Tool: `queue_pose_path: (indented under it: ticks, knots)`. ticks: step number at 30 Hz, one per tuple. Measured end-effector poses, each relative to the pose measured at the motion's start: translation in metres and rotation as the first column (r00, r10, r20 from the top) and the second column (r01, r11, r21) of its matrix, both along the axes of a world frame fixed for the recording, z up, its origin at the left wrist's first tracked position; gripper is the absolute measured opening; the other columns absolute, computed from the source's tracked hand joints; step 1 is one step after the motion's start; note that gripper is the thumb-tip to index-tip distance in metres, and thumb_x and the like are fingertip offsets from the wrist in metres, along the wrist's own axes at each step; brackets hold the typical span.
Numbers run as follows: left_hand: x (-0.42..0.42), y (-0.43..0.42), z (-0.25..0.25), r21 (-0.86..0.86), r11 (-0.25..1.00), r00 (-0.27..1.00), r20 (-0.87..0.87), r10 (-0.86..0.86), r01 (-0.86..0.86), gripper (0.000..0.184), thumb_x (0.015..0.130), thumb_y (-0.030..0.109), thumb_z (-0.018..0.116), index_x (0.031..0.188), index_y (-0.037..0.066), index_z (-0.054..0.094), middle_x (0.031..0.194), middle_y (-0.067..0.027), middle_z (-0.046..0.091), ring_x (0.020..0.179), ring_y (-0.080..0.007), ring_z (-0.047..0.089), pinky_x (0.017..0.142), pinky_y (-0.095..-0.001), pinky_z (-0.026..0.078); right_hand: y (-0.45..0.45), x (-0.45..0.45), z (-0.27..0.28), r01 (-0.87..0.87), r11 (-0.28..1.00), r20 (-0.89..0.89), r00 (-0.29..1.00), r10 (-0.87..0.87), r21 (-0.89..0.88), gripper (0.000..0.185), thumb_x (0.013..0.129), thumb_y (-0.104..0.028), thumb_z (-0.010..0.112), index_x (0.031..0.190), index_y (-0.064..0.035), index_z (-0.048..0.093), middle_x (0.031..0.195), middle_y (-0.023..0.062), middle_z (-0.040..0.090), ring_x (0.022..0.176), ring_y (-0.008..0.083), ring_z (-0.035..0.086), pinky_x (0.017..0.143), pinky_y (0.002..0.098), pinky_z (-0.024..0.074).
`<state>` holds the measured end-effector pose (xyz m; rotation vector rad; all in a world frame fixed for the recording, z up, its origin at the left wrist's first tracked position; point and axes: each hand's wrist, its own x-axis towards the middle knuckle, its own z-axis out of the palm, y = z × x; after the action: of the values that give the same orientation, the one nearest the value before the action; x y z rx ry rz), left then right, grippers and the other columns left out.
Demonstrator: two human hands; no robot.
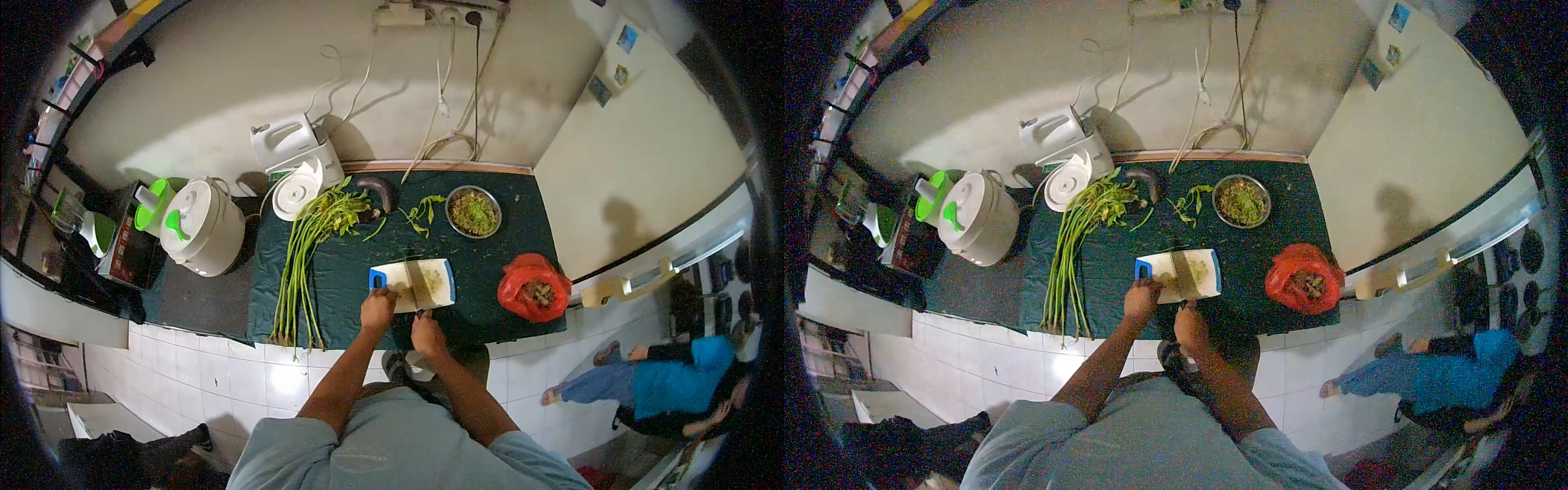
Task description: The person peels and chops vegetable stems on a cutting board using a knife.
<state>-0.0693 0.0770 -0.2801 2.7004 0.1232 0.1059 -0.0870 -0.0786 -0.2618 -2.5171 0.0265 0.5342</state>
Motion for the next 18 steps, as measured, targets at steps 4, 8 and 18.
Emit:
queue_pose_path:
  ticks: [4,8,18]
  knots:
    - [-0.011,-0.002,0.015,-0.033,0.999,0.995,0.099,-0.029,0.033,0.018,0.077,0.011,0.060,0.092,0.013,0.070,0.097,-0.0050,0.065,0.092,-0.0280,0.060,0.078,-0.0410,0.052,-0.004,0.020,-0.007,-0.109,0.990,0.130,0.987,0.096,0.090,0.031,0.094,-0.021,0.046,0.102,0.0080,0.046,0.082,0.0285,0.064,0.080,0.0462,0.062,0.069,0.0526,0.0504]
    - [-0.009,-0.001,0.010,-0.215,0.962,0.985,0.013,0.172,-0.165,0.013,0.077,0.013,0.064,0.088,0.012,0.071,0.096,-0.0051,0.066,0.091,-0.0288,0.061,0.076,-0.0410,0.052,0.000,0.027,0.000,-0.137,0.990,0.116,0.983,0.139,-0.029,0.030,0.094,-0.021,0.047,0.101,0.0080,0.048,0.081,0.0282,0.063,0.079,0.0461,0.062,0.068,0.0521,0.0504]
    - [0.012,0.011,0.001,-0.235,0.923,0.929,-0.289,0.232,-0.304,0.009,0.079,0.017,0.065,0.085,0.012,0.070,0.092,-0.0136,0.068,0.086,-0.0337,0.066,0.072,-0.0450,0.054,-0.002,0.016,0.012,-0.164,0.986,0.115,0.981,0.157,0.045,0.038,0.094,-0.024,0.046,0.110,0.0108,0.045,0.086,0.0331,0.062,0.079,0.0476,0.062,0.069,0.0526,0.0513]
